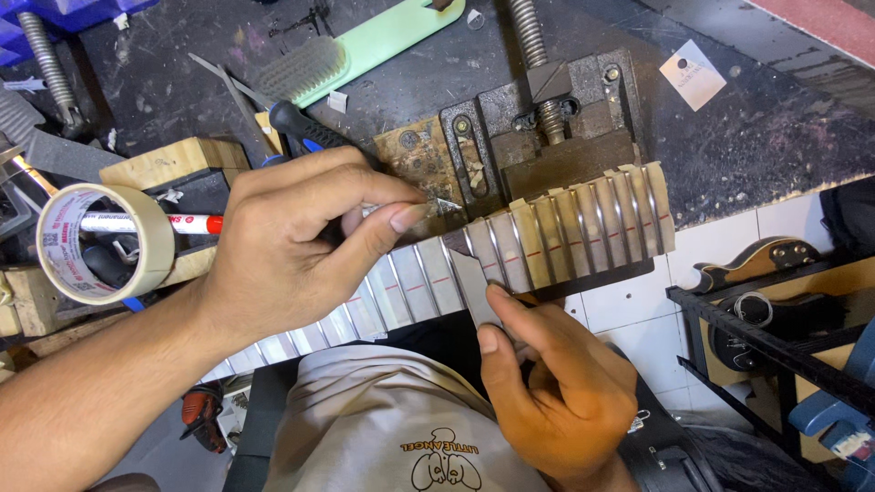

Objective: The person removes a strip of masking tape from a guitar fretboard clamped in a vise, then uses a small metal file to smooth the frets and edges. The person repeatedly checks the surface with their fingers and continues filing along the fretboard.

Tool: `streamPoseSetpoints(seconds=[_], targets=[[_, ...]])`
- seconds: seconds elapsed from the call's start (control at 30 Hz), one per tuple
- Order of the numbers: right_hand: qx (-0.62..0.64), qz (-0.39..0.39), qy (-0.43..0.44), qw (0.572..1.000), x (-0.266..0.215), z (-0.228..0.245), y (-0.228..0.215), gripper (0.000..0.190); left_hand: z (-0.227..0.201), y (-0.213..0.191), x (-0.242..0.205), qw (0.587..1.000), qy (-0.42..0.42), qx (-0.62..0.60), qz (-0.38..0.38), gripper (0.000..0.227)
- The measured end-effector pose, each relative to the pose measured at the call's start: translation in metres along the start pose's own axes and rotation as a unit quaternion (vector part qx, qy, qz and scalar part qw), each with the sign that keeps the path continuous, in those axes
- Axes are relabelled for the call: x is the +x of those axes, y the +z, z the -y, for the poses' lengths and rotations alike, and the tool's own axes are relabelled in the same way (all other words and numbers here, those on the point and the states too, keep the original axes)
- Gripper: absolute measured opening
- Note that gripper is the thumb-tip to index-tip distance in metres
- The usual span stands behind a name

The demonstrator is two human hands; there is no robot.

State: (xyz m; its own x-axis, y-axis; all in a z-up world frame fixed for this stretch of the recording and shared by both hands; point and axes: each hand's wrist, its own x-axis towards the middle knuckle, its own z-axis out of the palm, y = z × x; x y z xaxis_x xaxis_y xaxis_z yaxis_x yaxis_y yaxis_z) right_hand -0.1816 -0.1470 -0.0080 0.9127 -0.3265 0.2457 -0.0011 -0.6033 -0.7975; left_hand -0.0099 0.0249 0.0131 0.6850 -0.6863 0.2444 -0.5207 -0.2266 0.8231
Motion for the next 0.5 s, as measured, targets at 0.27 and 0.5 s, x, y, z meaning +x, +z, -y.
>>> streamPoseSetpoints(seconds=[0.27, 0.5], targets=[[0.008, 0.007, 0.019, 1.0, 0.004, 0.003, 0.001, 0.021, 0.0, 0.0, 0.002, 1.0, 0.005, -0.005, 0.03, 0.008], [-0.006, 0.009, 0.014, 1.0, 0.008, 0.002, 0.0, 0.021, 0.0, 0.0, 0.007, 0.998, 0.016, -0.022, 0.065, 0.016]])
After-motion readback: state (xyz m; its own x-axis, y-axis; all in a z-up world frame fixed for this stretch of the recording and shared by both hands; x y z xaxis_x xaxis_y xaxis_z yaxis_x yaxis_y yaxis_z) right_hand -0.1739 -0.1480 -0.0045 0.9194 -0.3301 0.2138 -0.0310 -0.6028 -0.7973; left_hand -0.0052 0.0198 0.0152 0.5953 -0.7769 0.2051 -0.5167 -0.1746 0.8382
